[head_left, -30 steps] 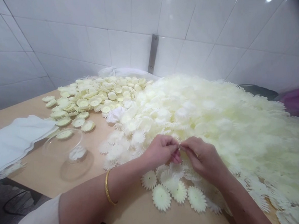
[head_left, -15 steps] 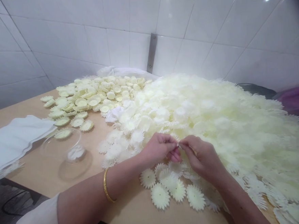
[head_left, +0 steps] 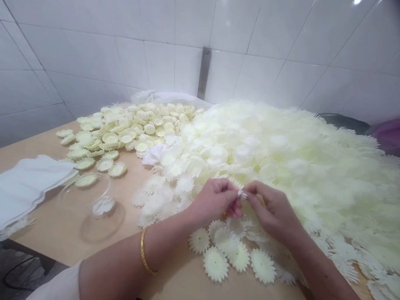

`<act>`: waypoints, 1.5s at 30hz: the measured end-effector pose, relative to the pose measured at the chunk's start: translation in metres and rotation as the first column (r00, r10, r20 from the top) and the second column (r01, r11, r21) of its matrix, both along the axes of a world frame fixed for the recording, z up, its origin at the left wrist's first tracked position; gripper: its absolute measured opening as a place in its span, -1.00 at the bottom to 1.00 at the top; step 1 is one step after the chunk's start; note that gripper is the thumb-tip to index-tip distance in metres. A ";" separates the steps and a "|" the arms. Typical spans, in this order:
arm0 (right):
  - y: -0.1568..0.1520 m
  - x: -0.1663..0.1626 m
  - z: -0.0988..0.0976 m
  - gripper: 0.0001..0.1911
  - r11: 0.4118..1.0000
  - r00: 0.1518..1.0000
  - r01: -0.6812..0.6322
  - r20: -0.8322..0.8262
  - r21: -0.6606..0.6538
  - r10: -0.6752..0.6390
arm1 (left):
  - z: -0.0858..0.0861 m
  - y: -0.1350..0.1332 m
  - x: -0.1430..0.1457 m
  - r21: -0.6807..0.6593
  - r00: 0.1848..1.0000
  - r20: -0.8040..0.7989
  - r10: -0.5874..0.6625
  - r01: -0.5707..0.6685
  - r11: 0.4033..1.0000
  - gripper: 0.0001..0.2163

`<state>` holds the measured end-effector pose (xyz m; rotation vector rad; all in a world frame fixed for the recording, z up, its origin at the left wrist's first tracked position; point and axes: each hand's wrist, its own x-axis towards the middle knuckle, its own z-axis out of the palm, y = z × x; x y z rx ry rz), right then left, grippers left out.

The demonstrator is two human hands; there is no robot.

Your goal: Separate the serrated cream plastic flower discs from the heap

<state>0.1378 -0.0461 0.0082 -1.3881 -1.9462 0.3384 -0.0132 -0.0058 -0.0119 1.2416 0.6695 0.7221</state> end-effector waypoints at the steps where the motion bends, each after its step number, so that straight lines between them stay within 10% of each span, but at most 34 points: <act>1: 0.000 0.001 0.001 -0.83 1.000 1.000 0.019 -0.015 0.009 -0.019 | -0.001 0.000 0.000 0.007 1.000 -0.004 0.013 -0.013 1.000 -0.89; 14: 0.002 0.004 0.001 -0.82 0.965 0.974 0.219 -0.089 0.146 -0.208 | 0.001 -0.001 0.001 0.040 0.995 -0.026 0.099 -0.098 0.994 -0.93; 21: 0.004 0.023 0.010 -0.83 0.832 0.849 0.522 -0.209 0.188 -0.485 | 0.006 -0.002 0.000 0.015 0.985 -0.017 0.171 -0.171 0.985 -0.90; 32: -0.004 0.005 0.010 -0.96 0.912 0.994 0.111 -0.050 0.394 -0.099 | 0.005 -0.003 0.002 0.041 0.981 -0.028 0.194 -0.193 0.980 -0.87; 45: -0.001 -0.001 0.001 -0.85 0.968 0.999 -0.029 0.051 0.250 0.016 | -0.003 -0.006 0.005 0.126 0.978 -0.058 0.200 -0.192 0.973 -0.89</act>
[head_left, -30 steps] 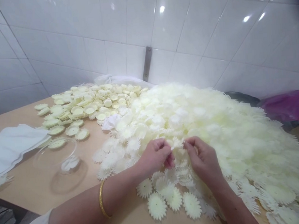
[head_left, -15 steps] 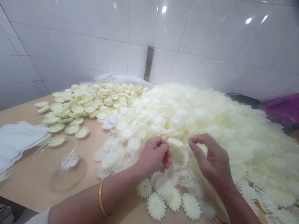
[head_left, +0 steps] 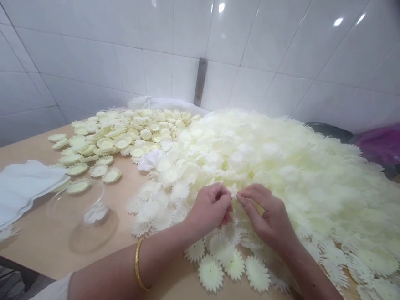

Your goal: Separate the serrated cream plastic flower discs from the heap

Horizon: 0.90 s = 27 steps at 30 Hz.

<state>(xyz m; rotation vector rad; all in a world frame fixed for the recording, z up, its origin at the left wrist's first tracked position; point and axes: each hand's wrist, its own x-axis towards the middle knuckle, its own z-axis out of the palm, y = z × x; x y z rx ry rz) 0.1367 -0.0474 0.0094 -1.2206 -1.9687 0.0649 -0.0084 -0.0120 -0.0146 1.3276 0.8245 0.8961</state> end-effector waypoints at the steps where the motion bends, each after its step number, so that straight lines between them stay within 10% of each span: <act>1: 0.000 0.000 0.000 -0.85 1.000 1.000 -0.011 -0.017 -0.023 0.011 | -0.001 0.000 0.000 0.003 1.000 0.001 -0.002 0.002 1.000 -0.90; 11: -0.001 -0.001 0.003 -0.84 0.984 0.994 -0.043 -0.108 -0.172 0.025 | -0.003 -0.001 -0.001 0.035 0.999 -0.011 -0.035 0.035 0.999 -0.89; 20: 0.000 0.001 0.004 -0.85 0.983 0.979 0.171 -0.095 -0.071 -0.178 | -0.001 -0.001 -0.001 0.005 0.999 -0.028 -0.034 0.035 0.999 -0.92; 27: -0.002 -0.006 0.002 -0.87 0.996 0.994 0.092 -0.050 -0.020 -0.093 | 0.000 -0.001 0.001 -0.039 1.000 -0.006 -0.024 0.023 0.999 -0.88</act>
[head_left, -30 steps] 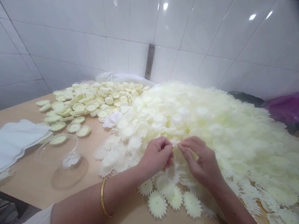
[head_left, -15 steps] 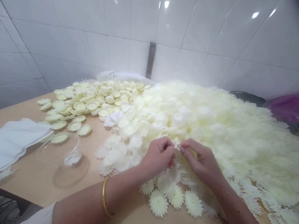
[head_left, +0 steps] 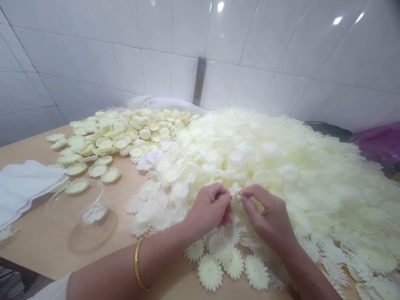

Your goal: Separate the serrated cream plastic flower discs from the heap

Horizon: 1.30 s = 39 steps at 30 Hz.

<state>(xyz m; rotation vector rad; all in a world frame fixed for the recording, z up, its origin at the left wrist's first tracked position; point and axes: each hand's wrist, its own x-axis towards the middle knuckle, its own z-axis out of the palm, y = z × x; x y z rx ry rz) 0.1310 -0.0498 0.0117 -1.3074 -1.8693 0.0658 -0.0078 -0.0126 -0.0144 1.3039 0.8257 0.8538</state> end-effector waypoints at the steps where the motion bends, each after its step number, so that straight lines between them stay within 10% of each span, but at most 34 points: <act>1: 0.000 0.000 -0.001 -0.88 1.000 1.000 -0.004 0.005 0.006 0.004 | 0.001 0.000 0.000 -0.005 1.000 -0.002 -0.003 0.003 1.000 -0.86; 14: 0.000 -0.004 -0.007 -0.88 0.997 0.996 -0.030 0.086 0.066 0.024 | 0.000 0.000 -0.001 0.002 1.000 -0.012 -0.023 0.023 1.000 -0.86; 26: 0.007 0.009 -0.004 -0.89 0.868 0.905 0.380 0.067 0.319 -0.421 | 0.012 -0.005 0.002 0.041 0.989 -0.058 0.134 -0.132 0.990 -0.89; 31: 0.012 0.036 0.005 -0.89 0.728 0.774 0.623 -0.092 0.288 -0.626 | 0.012 0.004 -0.005 0.024 0.974 -0.045 0.223 -0.222 0.975 -0.91; 39: -0.002 0.015 0.011 -0.79 0.940 0.932 0.332 -0.181 0.082 -0.314 | 0.009 -0.004 -0.002 0.127 0.991 0.009 0.130 -0.131 0.983 -0.84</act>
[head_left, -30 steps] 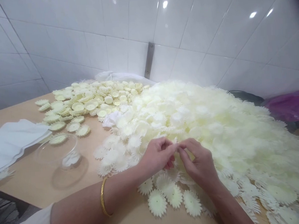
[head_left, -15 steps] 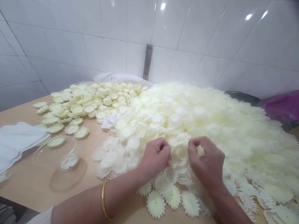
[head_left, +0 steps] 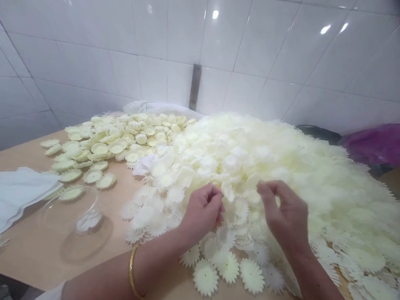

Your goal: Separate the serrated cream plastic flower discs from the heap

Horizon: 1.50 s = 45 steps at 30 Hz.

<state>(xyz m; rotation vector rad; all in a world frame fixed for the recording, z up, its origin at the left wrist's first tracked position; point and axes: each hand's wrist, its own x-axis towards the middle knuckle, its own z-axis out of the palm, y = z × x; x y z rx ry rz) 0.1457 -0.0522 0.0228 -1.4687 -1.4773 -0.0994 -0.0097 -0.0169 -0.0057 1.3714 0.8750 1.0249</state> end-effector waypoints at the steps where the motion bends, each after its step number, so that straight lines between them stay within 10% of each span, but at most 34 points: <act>1: 0.000 -0.003 0.000 -0.80 0.998 0.998 -0.067 0.009 -0.019 0.067 | 0.000 -0.001 0.000 0.015 1.000 0.004 -0.007 0.007 1.000 -0.84; 11: 0.002 -0.015 -0.006 -0.84 0.862 0.893 -0.443 -0.212 -0.246 0.398 | 0.001 -0.003 0.002 -0.008 0.989 0.044 -0.141 0.142 0.990 -0.88; 29: 0.001 -0.006 -0.001 -0.84 0.733 0.769 -0.592 -0.506 -0.334 0.390 | 0.001 -0.005 0.001 -0.032 0.988 0.021 -0.153 0.153 0.988 -0.90; 45: 0.000 -0.009 -0.007 -0.85 0.958 0.973 -0.227 -0.082 -0.174 0.215 | 0.000 -0.002 0.002 -0.132 0.993 0.043 -0.108 0.113 0.985 -0.86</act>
